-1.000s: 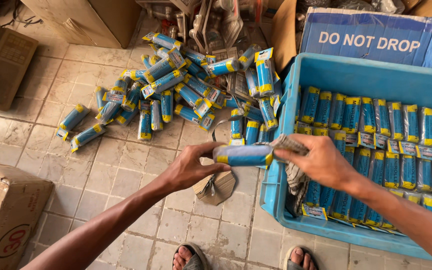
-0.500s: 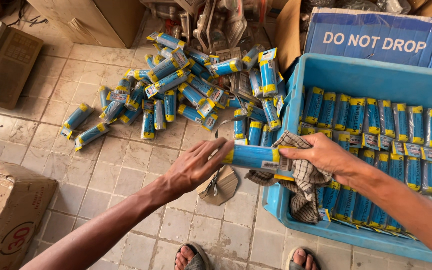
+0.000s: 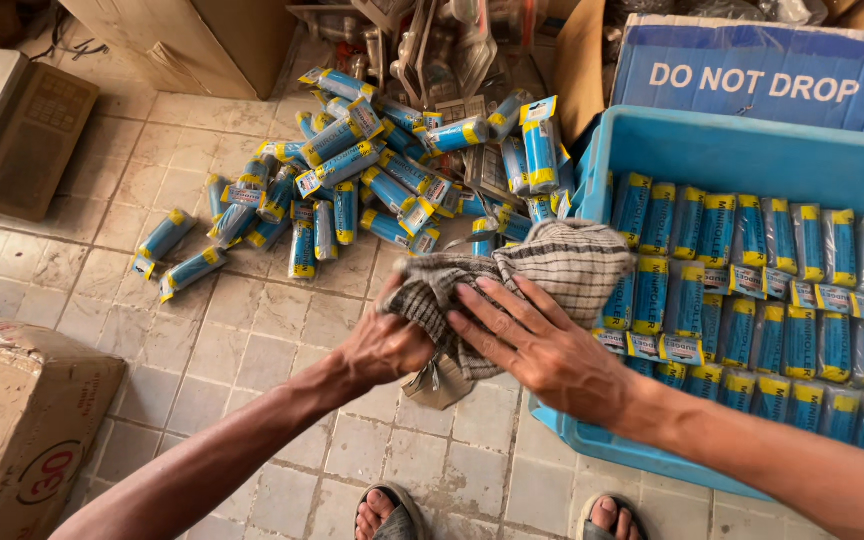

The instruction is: The person picks up packaged blue rollers from the floor, wipes them with a cloth, and places them into a blue plastic crate, occasionally rearranging the items inside the crate.

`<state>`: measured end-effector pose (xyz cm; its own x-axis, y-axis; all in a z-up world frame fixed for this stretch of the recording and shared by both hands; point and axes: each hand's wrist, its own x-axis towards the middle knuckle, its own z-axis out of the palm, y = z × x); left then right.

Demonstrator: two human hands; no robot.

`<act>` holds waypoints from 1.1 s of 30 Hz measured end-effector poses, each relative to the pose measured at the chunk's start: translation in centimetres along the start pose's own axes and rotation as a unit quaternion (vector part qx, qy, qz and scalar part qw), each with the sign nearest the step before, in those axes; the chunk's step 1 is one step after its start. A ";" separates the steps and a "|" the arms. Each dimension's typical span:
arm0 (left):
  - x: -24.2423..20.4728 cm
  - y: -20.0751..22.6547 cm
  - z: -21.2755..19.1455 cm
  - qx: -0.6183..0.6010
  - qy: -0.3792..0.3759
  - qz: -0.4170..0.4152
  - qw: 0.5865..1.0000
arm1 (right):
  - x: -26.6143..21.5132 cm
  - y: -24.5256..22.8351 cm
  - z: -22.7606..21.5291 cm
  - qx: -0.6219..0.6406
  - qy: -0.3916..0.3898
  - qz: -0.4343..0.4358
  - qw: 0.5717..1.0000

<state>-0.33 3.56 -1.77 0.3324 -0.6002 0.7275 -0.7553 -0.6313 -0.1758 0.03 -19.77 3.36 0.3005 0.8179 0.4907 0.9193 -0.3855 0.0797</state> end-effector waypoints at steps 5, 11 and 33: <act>0.9 -1.4 -2.7 0.037 -0.032 0.014 0.999 | -6.2 4.6 3.1 0.009 -0.058 0.057 0.997; 1.5 -1.1 -3.0 0.047 -0.020 -0.003 0.999 | -1.8 2.8 -0.8 0.123 0.046 0.151 0.980; 0.1 -2.6 -3.9 0.028 0.014 -0.019 0.999 | -8.8 5.2 3.7 -0.032 -0.072 0.127 0.989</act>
<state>-0.53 7.00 1.36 0.3431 -0.5614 0.7531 -0.7100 -0.6799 -0.1834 3.13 -27.42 -3.79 0.5562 0.7422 0.3739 0.7935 -0.6080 0.0266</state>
